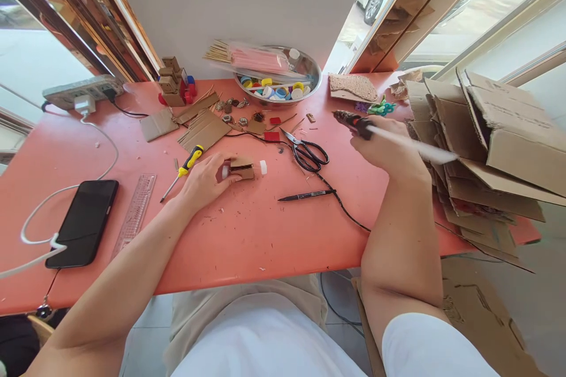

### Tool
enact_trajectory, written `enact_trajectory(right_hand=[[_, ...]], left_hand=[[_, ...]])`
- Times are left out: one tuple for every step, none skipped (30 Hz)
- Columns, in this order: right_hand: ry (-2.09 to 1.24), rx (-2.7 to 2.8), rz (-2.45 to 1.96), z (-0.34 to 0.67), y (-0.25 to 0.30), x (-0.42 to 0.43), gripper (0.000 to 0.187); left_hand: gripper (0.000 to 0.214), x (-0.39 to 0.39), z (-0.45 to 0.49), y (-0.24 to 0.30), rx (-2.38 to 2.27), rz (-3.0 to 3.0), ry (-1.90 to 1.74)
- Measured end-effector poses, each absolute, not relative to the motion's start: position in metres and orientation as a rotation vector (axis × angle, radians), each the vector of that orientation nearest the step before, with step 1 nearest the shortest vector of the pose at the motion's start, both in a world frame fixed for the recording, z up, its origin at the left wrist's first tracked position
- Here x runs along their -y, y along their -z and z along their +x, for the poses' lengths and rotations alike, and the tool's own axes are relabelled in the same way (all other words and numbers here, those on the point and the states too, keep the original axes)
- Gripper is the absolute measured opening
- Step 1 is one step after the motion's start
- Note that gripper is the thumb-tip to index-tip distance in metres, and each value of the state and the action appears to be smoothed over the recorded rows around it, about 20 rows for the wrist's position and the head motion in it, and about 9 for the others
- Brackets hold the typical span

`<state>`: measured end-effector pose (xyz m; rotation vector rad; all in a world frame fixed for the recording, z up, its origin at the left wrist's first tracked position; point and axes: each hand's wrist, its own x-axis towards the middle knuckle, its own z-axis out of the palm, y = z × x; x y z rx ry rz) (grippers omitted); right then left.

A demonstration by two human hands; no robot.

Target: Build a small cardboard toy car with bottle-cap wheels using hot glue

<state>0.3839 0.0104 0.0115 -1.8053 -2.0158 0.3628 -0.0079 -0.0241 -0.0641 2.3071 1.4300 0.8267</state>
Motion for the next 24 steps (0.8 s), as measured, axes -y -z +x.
enact_trajectory(right_hand=[[-0.396, 1.917, -1.828, 0.377, -0.018, -0.007, 0.007], [-0.516, 1.866, -1.798, 0.368, -0.024, -0.002, 0.008], [-0.698, 1.854, -1.711, 0.359, -0.030, 0.002, 0.009], [-0.868, 1.857, -1.609, 0.350, -0.035, 0.006, 0.009], [-0.996, 1.859, -1.510, 0.342, -0.038, 0.010, 0.011], [-1.116, 1.869, -1.418, 0.334, -0.041, 0.012, 0.013], [-1.200, 1.869, -1.350, 0.328, -0.042, 0.014, 0.015], [-1.256, 1.874, -1.310, 0.324, -0.042, 0.016, 0.017], [-1.302, 1.886, -1.285, 0.320, -0.042, 0.016, 0.017], [-1.339, 1.900, -1.270, 0.317, -0.041, 0.017, 0.017], [-1.377, 1.917, -1.257, 0.315, -0.040, 0.017, 0.017], [-1.417, 1.932, -1.241, 0.312, -0.038, 0.017, 0.017], [-1.452, 1.941, -1.225, 0.309, -0.037, 0.017, 0.016], [-1.480, 1.947, -1.215, 0.307, -0.035, 0.017, 0.017], [-1.495, 1.948, -1.214, 0.304, -0.034, 0.017, 0.018], [-1.501, 1.952, -1.224, 0.301, -0.032, 0.016, 0.020], [-1.496, 1.959, -1.245, 0.298, -0.031, 0.016, 0.021], [-1.486, 1.972, -1.269, 0.296, -0.030, 0.015, 0.023], [-1.476, 1.991, -1.293, 0.293, -0.029, 0.015, 0.025], [-1.467, 2.007, -1.311, 0.292, -0.028, 0.015, 0.026], [-1.461, 2.019, -1.320, 0.290, -0.027, 0.015, 0.027], [-1.456, 2.025, -1.324, 0.289, -0.027, 0.015, 0.027], [-1.450, 2.027, -1.327, 0.288, -0.027, 0.015, 0.028], [-1.444, 2.027, -1.334, 0.287, -0.027, 0.015, 0.028]], left_hand=[[0.036, 0.024, -0.008, 0.064, -1.437, 2.306, -0.819], [0.038, 0.024, -0.008, 0.064, -1.441, 2.304, -0.815], [0.039, 0.024, -0.008, 0.064, -1.441, 2.302, -0.814], [0.041, 0.024, -0.008, 0.063, -1.438, 2.300, -0.821], [0.041, 0.024, -0.008, 0.063, -1.433, 2.300, -0.835], [0.041, 0.024, -0.007, 0.062, -1.427, 2.302, -0.856], [0.040, 0.023, -0.007, 0.062, -1.421, 2.307, -0.880], [0.039, 0.023, -0.006, 0.061, -1.417, 2.313, -0.903], [0.037, 0.023, -0.005, 0.061, -1.419, 2.321, -0.925], [0.034, 0.023, -0.003, 0.061, -1.423, 2.327, -0.941], [0.032, 0.022, -0.001, 0.061, -1.427, 2.332, -0.954], [0.029, 0.022, 0.000, 0.061, -1.430, 2.334, -0.968], [0.027, 0.022, 0.002, 0.061, -1.429, 2.333, -0.982], [0.026, 0.023, 0.003, 0.061, -1.427, 2.329, -0.997], [0.025, 0.023, 0.005, 0.061, -1.426, 2.321, -1.010], [0.025, 0.023, 0.006, 0.061, -1.428, 2.311, -1.020], [0.024, 0.023, 0.006, 0.061, -1.432, 2.300, -1.026], [0.025, 0.024, 0.007, 0.060, -1.437, 2.290, -1.029], [0.025, 0.024, 0.007, 0.060, -1.438, 2.281, -1.034], [0.025, 0.024, 0.007, 0.059, -1.436, 2.274, -1.042], [0.026, 0.024, 0.008, 0.059, -1.432, 2.270, -1.054], [0.027, 0.023, 0.008, 0.058, -1.431, 2.265, -1.065], [0.027, 0.023, 0.008, 0.058, -1.436, 2.259, -1.075], [0.028, 0.023, 0.008, 0.058, -1.447, 2.252, -1.077]])
